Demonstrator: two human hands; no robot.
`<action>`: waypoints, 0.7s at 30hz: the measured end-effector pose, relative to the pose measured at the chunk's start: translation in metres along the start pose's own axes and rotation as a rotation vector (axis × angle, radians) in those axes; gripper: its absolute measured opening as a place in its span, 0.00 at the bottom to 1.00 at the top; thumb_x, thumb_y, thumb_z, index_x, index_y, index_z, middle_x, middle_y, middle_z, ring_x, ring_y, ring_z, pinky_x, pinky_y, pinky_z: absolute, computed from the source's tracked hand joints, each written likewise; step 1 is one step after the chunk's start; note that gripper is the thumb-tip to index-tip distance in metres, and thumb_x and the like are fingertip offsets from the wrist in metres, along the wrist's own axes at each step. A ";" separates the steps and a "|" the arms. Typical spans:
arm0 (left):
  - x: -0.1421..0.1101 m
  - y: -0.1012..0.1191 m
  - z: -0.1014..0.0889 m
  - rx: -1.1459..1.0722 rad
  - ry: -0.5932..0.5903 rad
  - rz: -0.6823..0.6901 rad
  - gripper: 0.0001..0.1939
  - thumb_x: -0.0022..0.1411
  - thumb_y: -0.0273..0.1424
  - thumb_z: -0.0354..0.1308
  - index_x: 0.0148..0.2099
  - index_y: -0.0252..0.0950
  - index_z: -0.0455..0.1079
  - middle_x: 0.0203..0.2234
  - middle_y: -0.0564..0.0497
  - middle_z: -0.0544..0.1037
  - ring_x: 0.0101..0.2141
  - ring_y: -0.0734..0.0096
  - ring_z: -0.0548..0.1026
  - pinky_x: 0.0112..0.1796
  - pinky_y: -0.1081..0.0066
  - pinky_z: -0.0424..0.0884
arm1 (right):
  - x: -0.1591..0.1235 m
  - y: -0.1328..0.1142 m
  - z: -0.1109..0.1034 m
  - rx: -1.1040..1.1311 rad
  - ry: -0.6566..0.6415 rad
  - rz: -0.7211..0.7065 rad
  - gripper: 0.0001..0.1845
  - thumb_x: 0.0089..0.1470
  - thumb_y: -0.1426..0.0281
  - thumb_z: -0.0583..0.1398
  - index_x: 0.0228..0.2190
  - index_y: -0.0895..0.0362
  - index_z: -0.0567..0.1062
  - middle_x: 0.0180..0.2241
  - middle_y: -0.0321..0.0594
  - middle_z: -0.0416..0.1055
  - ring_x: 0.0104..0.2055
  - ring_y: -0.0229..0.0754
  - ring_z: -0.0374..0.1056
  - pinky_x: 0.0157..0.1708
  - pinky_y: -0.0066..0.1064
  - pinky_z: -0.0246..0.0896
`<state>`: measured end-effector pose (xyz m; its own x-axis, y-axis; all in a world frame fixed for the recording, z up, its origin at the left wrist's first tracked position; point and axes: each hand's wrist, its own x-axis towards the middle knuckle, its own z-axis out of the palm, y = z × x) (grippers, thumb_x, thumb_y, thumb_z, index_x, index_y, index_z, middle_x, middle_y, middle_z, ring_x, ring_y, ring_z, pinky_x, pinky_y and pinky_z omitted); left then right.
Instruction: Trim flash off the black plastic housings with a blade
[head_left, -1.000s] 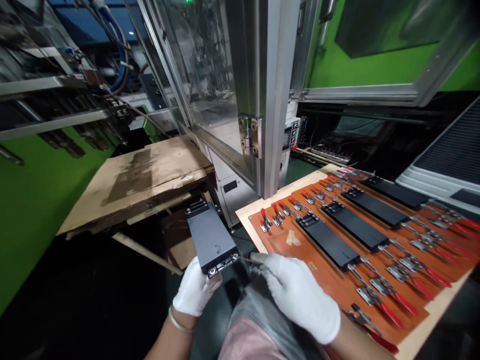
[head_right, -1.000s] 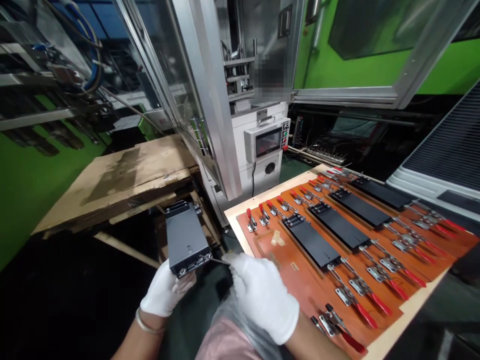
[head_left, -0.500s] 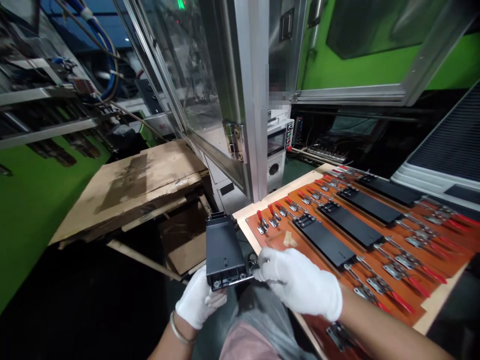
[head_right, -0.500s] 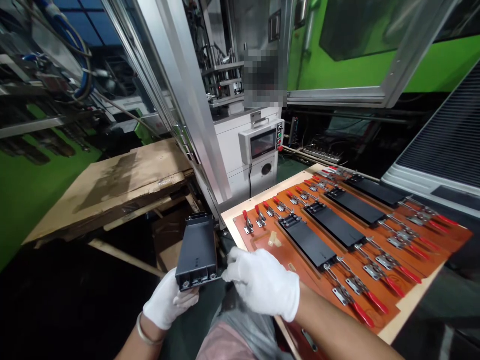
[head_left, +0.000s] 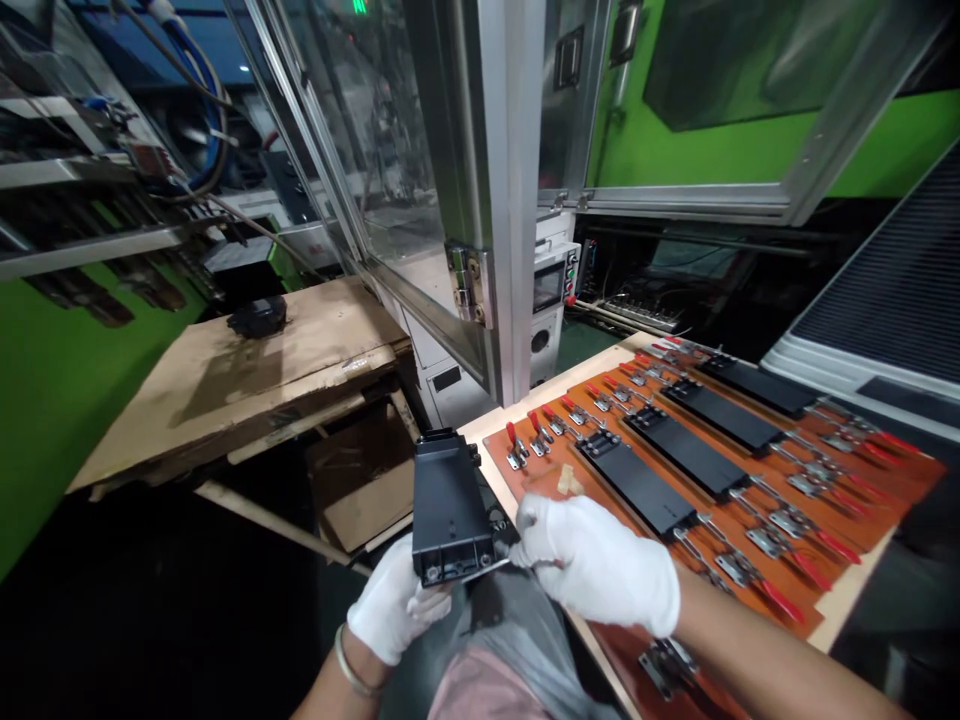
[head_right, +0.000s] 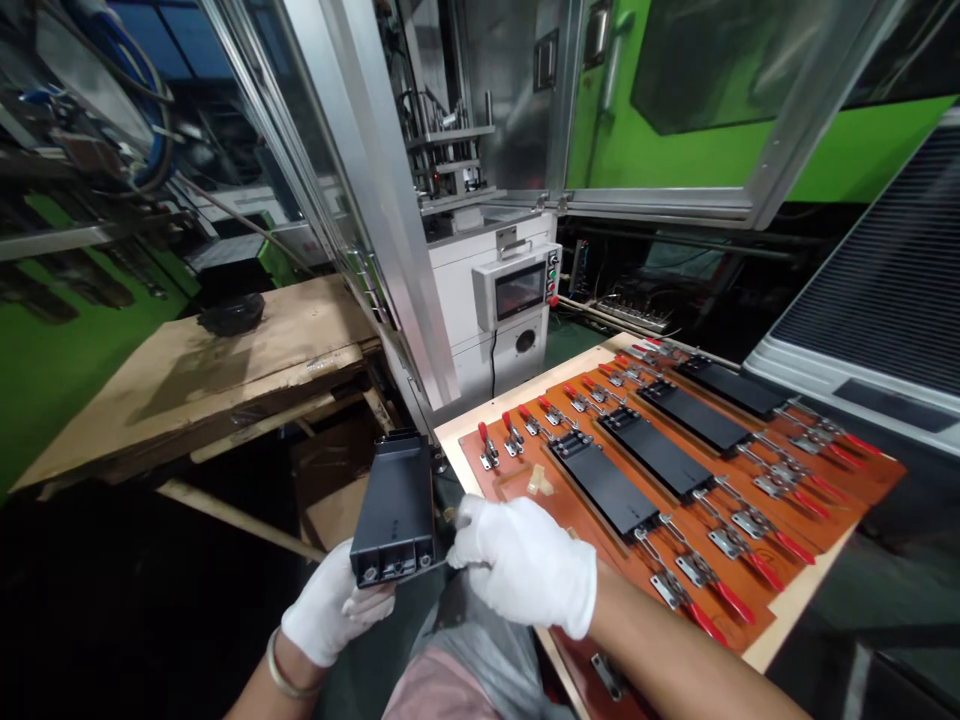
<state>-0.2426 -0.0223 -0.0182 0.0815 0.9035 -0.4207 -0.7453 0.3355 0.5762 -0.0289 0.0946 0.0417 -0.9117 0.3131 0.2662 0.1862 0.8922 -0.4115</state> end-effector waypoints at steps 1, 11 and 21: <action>0.000 0.000 0.002 0.005 0.037 -0.004 0.14 0.48 0.23 0.58 0.16 0.34 0.59 0.05 0.60 0.52 0.08 0.86 0.44 0.10 0.83 0.45 | 0.000 0.000 0.000 0.019 0.002 -0.003 0.16 0.45 0.79 0.56 0.29 0.51 0.79 0.31 0.33 0.69 0.24 0.33 0.58 0.23 0.27 0.42; 0.002 -0.005 0.018 0.018 0.108 -0.070 0.15 0.46 0.23 0.57 0.13 0.34 0.58 0.04 0.59 0.51 0.07 0.85 0.45 0.09 0.82 0.45 | -0.010 0.007 0.000 0.143 0.061 0.013 0.15 0.46 0.80 0.53 0.27 0.54 0.78 0.29 0.36 0.69 0.27 0.34 0.62 0.26 0.25 0.51; 0.014 -0.010 0.019 0.047 -0.062 -0.068 0.15 0.50 0.25 0.57 0.16 0.35 0.56 0.05 0.60 0.51 0.07 0.86 0.44 0.10 0.82 0.45 | -0.014 0.004 0.008 0.140 0.121 0.032 0.18 0.46 0.81 0.54 0.32 0.53 0.79 0.30 0.36 0.67 0.29 0.36 0.63 0.29 0.26 0.53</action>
<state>-0.2213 -0.0078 -0.0166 0.1728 0.8924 -0.4168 -0.7050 0.4076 0.5803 -0.0181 0.0906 0.0293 -0.8538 0.3847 0.3508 0.1534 0.8297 -0.5367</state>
